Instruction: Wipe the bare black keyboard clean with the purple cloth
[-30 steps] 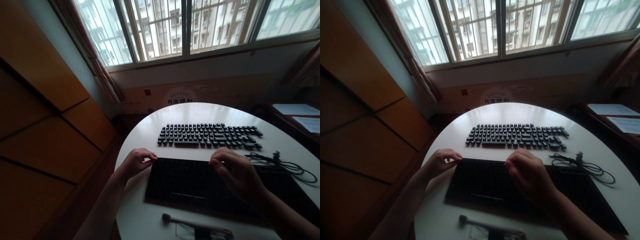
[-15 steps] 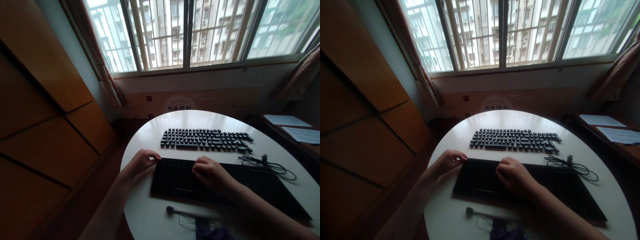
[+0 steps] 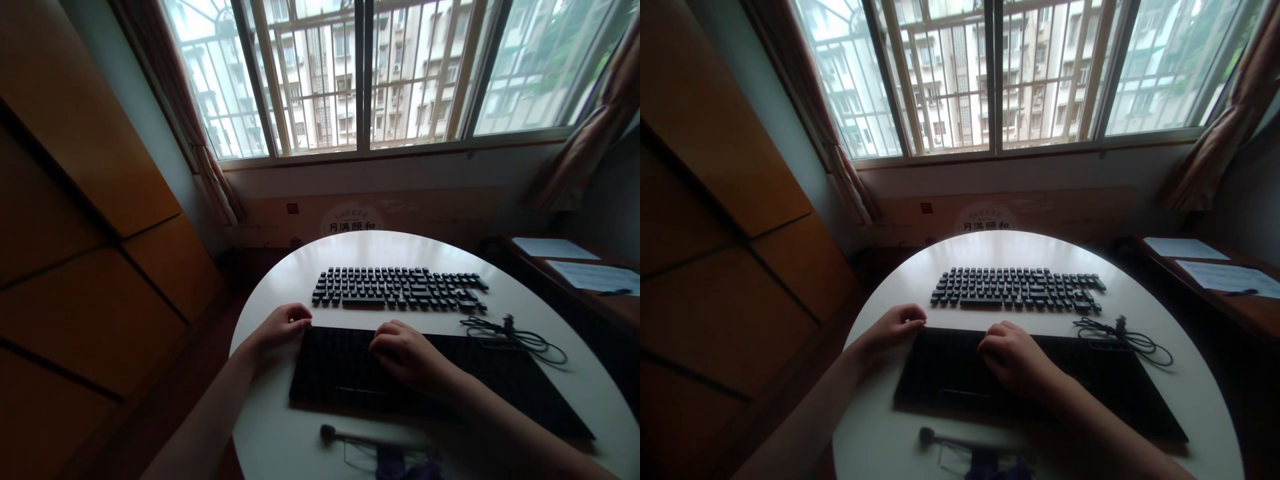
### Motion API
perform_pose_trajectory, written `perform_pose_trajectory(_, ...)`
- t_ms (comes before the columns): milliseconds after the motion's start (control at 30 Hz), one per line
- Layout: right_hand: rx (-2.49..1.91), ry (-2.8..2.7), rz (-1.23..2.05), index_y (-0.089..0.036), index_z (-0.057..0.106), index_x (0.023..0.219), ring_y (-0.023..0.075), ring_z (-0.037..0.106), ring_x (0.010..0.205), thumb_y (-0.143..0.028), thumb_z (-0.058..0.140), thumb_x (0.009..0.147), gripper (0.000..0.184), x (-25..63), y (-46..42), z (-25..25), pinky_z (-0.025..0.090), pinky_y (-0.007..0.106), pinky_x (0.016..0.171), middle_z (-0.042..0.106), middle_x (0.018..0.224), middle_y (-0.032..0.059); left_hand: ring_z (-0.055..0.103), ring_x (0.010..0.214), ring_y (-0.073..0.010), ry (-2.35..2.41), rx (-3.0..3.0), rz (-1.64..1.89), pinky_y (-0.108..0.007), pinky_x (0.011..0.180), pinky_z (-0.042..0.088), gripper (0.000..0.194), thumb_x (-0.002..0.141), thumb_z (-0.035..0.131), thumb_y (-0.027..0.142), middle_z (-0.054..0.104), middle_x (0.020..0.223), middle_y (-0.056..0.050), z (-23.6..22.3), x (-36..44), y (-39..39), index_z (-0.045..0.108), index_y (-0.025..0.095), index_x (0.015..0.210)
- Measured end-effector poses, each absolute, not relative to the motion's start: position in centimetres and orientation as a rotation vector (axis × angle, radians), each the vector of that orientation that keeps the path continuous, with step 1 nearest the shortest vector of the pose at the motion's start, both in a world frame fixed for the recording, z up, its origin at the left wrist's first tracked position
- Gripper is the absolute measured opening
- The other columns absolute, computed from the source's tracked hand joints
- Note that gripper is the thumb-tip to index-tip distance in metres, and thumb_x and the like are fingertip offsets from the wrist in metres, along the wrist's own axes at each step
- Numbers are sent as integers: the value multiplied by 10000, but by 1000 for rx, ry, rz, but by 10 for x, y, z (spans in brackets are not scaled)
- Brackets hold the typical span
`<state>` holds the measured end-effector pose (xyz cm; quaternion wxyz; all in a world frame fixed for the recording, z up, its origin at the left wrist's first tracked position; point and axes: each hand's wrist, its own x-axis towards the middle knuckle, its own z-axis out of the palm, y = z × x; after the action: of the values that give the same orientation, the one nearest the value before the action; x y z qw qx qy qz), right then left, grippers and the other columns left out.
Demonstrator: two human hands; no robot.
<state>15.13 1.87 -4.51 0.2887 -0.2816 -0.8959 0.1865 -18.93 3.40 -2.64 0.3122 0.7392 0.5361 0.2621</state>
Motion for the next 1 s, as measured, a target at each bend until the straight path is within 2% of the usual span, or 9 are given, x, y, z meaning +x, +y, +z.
perform_pose_trajectory(133,-735,-2368,541,-215,713,914,215,611,908,-85,624,856,169,153,18,-42,492,359,822,698,959,57,692,813,-224,1468,1977,600,-309,715,543,279,805,674,439,760,889,-57,-13,-184,34,731,183,901)
perform_pose_trajectory(233,-738,-2327,544,-218,721,915,218,608,912,-84,635,849,172,155,19,-40,481,374,851,705,945,53,677,745,-215,1489,2048,538,-290,667,525,236,764,699,426,756,800,-34,5,-183,43,750,201,813)
perform_pose_trajectory(300,-744,-2299,558,-218,725,920,218,606,916,-81,637,844,180,156,21,-41,475,375,860,707,937,50,668,732,-217,1524,2105,564,-295,667,514,265,784,682,460,748,773,-33,19,-182,58,752,205,800)
perform_pose_trajectory(433,-765,-2263,624,-214,729,911,214,599,906,-71,640,829,187,156,24,-43,473,362,843,706,912,42,676,896,-239,1644,2186,785,-339,813,519,372,872,577,504,762,1029,-67,33,-172,109,741,210,1030)
perform_pose_trajectory(500,-776,-2253,640,-215,731,903,214,596,900,-76,637,833,182,155,24,-43,469,363,845,709,899,39,678,945,-248,1695,2196,868,-355,868,520,380,888,540,477,752,1082,-82,26,-163,139,739,203,1060)
perform_pose_trajectory(667,-805,-2223,674,-223,724,892,216,592,902,-91,628,850,168,154,23,-40,464,364,853,707,883,34,662,1053,-259,1748,2227,945,-393,998,496,357,920,475,400,757,1077,-90,-11,-149,187,764,204,994)
perform_pose_trajectory(800,-818,-2209,725,-227,705,883,212,595,914,-88,637,846,159,153,23,-38,462,352,852,695,880,26,628,1133,-269,1781,2256,966,-410,1069,446,353,935,469,379,739,1156,-97,-31,-153,191,768,209,1015)
perform_pose_trajectory(1000,-822,-2215,764,-230,685,873,206,590,924,-63,617,831,185,153,23,-36,457,342,851,683,876,16,603,1220,-263,1759,2207,876,-392,1088,424,421,969,417,428,734,1232,-73,-41,-158,191,772,226,1074)
